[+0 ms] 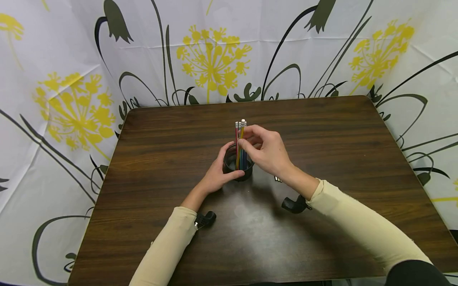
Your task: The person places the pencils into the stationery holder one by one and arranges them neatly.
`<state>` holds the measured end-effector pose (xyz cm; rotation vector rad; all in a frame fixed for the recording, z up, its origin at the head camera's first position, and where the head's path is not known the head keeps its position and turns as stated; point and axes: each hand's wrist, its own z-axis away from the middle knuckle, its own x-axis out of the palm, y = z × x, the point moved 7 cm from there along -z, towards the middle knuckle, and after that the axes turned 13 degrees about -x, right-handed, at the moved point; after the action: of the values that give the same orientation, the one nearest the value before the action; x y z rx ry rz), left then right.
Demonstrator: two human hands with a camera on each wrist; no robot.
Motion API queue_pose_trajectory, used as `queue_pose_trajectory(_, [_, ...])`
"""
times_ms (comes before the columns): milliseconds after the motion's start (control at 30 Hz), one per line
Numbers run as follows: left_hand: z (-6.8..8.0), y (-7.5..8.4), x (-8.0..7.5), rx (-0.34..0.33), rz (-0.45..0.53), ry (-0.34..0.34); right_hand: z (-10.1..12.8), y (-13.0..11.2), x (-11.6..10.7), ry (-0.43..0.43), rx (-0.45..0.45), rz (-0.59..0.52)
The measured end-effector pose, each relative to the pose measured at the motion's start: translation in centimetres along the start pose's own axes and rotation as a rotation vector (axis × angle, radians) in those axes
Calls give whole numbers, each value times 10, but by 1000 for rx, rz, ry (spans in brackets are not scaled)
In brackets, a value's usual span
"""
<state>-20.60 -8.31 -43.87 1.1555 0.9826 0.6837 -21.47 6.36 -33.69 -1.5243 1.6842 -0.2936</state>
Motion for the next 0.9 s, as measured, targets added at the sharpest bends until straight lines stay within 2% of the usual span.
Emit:
queue_pose_trajectory(300, [1,-2,0,-23,-4,-5,10,8,19,-73,-3,44])
queue_pose_trajectory(900, [1,-1,0,17,2,-8,21,30,35,-156,68,94])
